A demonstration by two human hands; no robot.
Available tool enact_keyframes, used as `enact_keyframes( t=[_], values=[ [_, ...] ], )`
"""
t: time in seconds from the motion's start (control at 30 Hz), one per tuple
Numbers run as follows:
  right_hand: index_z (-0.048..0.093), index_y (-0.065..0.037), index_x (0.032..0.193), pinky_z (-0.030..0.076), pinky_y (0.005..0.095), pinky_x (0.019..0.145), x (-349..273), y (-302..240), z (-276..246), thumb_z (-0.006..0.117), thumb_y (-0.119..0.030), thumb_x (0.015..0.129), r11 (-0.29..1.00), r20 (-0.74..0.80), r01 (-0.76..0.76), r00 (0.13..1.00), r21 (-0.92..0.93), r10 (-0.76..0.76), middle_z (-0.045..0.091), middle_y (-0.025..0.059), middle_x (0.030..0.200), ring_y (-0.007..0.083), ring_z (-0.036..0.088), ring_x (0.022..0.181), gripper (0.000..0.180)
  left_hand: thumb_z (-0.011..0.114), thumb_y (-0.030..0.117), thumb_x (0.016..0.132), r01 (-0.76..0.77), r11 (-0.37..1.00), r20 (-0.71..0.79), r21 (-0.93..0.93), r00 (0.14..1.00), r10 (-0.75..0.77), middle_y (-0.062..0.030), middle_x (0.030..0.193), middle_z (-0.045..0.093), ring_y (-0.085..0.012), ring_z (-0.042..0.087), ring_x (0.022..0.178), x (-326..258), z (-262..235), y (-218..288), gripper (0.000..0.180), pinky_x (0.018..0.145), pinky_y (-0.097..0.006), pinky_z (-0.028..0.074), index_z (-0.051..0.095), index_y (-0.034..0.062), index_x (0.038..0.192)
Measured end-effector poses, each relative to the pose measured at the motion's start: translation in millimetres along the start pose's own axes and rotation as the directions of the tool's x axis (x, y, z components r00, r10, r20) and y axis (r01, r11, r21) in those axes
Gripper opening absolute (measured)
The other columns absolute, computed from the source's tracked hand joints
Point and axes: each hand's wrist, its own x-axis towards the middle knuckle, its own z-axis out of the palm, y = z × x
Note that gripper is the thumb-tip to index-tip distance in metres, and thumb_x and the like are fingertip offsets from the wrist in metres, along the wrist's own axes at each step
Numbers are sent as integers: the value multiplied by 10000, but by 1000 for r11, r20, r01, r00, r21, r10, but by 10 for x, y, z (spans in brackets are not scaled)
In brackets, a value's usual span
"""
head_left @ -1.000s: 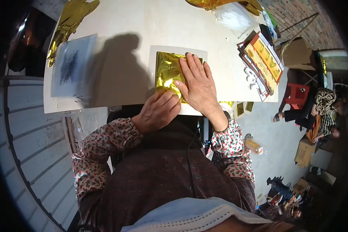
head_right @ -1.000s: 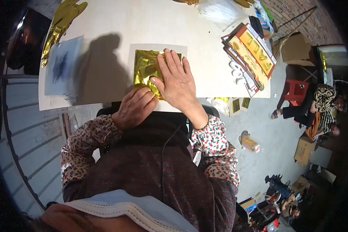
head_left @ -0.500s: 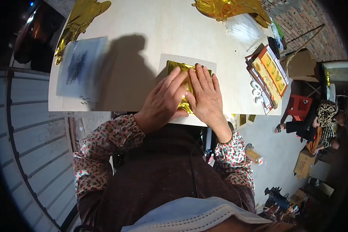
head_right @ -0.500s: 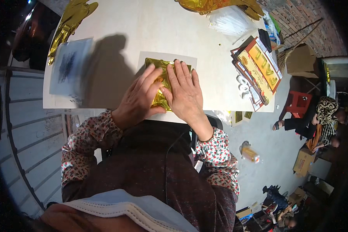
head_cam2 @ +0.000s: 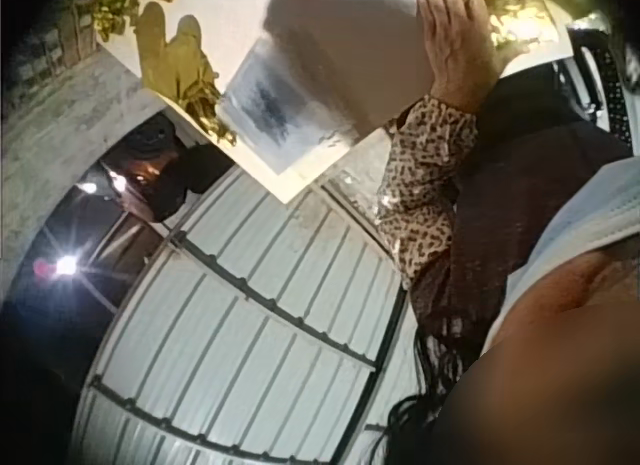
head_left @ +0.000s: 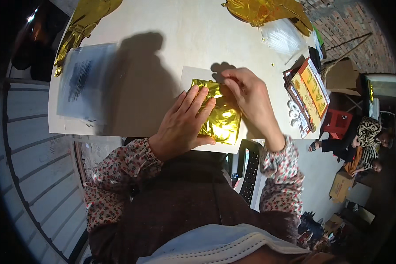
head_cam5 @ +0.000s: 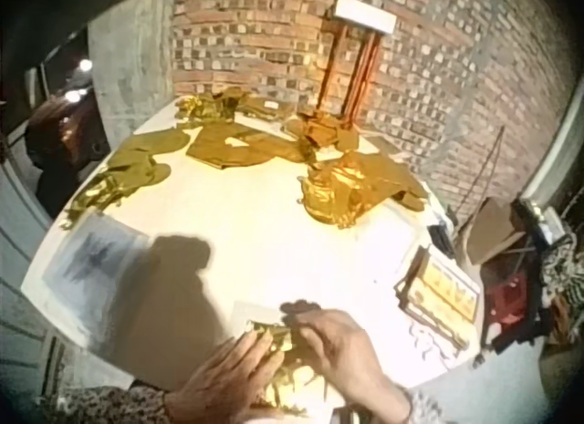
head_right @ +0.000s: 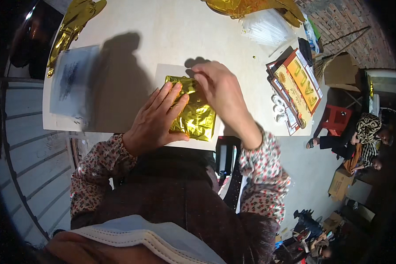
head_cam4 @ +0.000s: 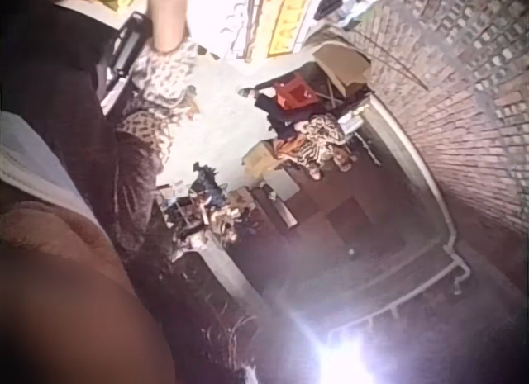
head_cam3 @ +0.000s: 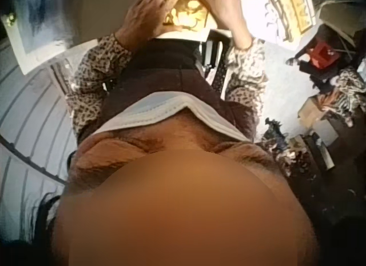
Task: Folding gold-colored foil sheets and placing them into protective paper folders.
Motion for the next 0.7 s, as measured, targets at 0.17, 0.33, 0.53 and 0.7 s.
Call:
enact_keyframes(
  t=[0.17,0.33,0.53,0.7],
  values=[
    [664,15,1084,518,285,774,340,176,1,650,-47,928,966,351,-252,911,61,216,680,79,921,149,635,825,168,789,514,705,-1,999,-16,-39,1000,1,-230,1516,354,-401,309,1426,29,32,-13,925,1164,-509,268,460,26,1419],
    [610,28,1012,506,313,793,359,3,-42,698,-53,863,989,452,-144,880,-36,145,669,119,880,184,634,825,191,791,503,712,14,998,-17,-64,1000,-15,-231,1512,362,-405,312,1425,6,27,-7,919,1163,-507,271,457,22,1420],
    [605,26,984,487,358,736,270,4,28,719,-106,824,985,395,-89,908,-146,140,643,146,852,253,602,762,237,789,493,727,14,997,-17,-80,1000,-15,-235,1509,366,-406,310,1427,19,14,0,911,1156,-512,280,450,19,1428],
    [595,26,975,488,360,709,225,-5,75,710,-93,824,965,291,85,957,-248,-9,642,134,824,254,603,736,224,781,496,738,7,997,-29,-72,1000,-9,-238,1510,365,-406,310,1427,3,23,-10,904,1155,-512,279,448,14,1427]
  ],
)
